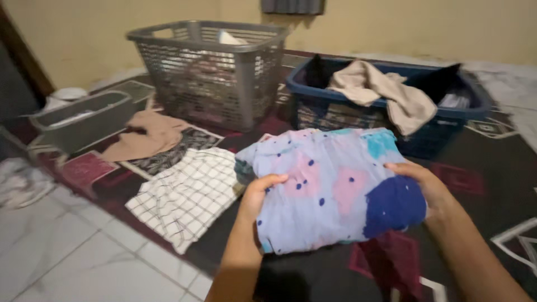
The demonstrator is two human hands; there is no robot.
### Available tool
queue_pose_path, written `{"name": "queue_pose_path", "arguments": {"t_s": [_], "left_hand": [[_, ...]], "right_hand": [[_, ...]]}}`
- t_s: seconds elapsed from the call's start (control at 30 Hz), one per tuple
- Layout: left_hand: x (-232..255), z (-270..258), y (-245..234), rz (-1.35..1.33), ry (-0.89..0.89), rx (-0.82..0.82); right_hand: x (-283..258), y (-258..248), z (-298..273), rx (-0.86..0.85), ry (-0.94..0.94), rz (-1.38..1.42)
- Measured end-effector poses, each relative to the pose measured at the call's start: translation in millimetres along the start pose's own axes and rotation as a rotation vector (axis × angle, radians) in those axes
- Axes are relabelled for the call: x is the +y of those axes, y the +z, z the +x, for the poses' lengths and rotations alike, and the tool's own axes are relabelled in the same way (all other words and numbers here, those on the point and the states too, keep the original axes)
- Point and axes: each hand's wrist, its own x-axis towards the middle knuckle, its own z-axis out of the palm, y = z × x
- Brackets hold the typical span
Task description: The person picks up and smooths a colorful patterned garment on a floor mat, folds it into a square, and then repeats the process with a tan shirt, smoothing and folding it before setting it aside.
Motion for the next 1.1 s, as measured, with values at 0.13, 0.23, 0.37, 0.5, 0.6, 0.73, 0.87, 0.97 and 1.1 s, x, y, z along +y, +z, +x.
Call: {"name": "queue_pose_path", "arguments": {"t_s": [0.13, 0.23, 0.37, 0.5, 0.6, 0.73, 0.87, 0.97, 1.1], "left_hand": [[61, -29, -22, 0.158, 0.122, 0.056], [91, -67, -20, 0.114, 0.141, 0.194], [123, -106, -20, -0.002, 0.177, 0.297], [148, -124, -36, -0.031, 0.311, 0.294], [164, -135, -51, -0.079, 0.387, 0.349], [181, -150, -64, -0.105, 0.369, 0.348], [191, -157, -69, -0.066, 0.418, 0.393], [203, -158, -80, -0.028, 0.431, 0.431], [217, -159, -113, -0.027, 0.392, 0.456]], "right_hand": [[17, 53, 56, -0.159, 0.028, 0.032], [27, 91, 85, -0.205, 0.071, 0.027], [44, 143, 121, -0.319, 0.077, 0.049], [60, 190, 152, -0.357, 0.165, 0.064], [72, 221, 173, -0.423, 0.214, 0.070], [94, 247, 194, -0.388, 0.166, 0.005], [113, 252, 219, -0.588, 0.111, 0.060], [118, 254, 238, -0.622, 0.138, 0.041], [129, 266, 257, -0.533, 0.226, 0.071]]}}
